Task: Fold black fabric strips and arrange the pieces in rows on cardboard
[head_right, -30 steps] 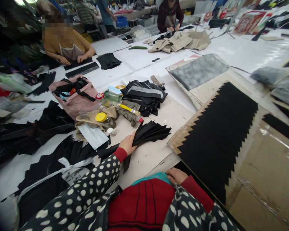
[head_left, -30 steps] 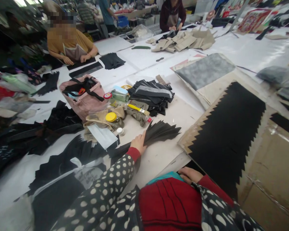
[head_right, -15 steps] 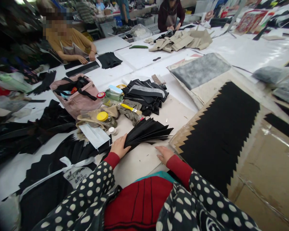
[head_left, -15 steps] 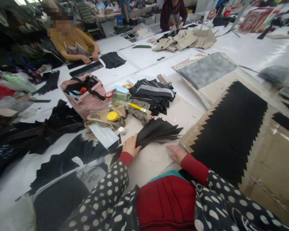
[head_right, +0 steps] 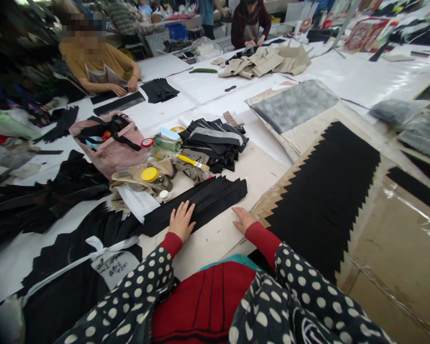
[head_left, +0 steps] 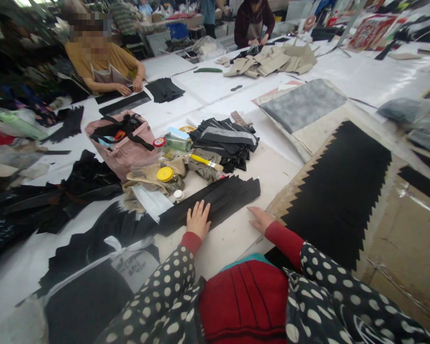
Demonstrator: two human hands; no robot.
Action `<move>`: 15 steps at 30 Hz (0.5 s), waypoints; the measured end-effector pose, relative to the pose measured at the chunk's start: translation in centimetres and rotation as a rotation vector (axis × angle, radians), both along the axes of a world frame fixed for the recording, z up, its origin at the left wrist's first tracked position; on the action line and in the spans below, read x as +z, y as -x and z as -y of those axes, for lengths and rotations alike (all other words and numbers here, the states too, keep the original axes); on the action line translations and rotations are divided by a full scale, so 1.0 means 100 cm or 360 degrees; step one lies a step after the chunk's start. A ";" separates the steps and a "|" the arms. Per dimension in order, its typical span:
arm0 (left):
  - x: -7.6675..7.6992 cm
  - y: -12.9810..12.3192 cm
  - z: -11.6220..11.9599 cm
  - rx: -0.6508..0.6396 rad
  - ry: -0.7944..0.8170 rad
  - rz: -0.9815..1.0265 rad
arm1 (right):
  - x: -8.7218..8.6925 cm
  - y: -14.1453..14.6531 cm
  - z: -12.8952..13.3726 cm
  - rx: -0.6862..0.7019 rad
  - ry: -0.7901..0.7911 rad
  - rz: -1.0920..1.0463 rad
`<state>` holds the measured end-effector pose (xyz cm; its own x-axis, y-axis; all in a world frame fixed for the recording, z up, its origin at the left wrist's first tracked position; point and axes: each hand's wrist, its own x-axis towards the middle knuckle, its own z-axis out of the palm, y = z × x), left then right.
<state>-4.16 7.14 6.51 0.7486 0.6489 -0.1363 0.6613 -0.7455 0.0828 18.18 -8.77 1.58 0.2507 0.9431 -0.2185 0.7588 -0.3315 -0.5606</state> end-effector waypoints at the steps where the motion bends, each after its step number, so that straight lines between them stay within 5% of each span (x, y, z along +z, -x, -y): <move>1: -0.001 0.000 0.001 0.0001 0.0002 0.0003 | 0.001 -0.001 0.000 -0.0002 -0.0007 -0.0004; 15: -0.004 0.026 0.038 -0.0212 0.0066 0.0072 | -0.005 0.014 -0.011 -0.0380 0.0026 -0.0283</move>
<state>-6.72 3.37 6.13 0.8336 0.5381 -0.1250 0.5518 -0.8216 0.1432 16.79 -7.70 1.05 0.4212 0.8582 -0.2935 0.5489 -0.4988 -0.6708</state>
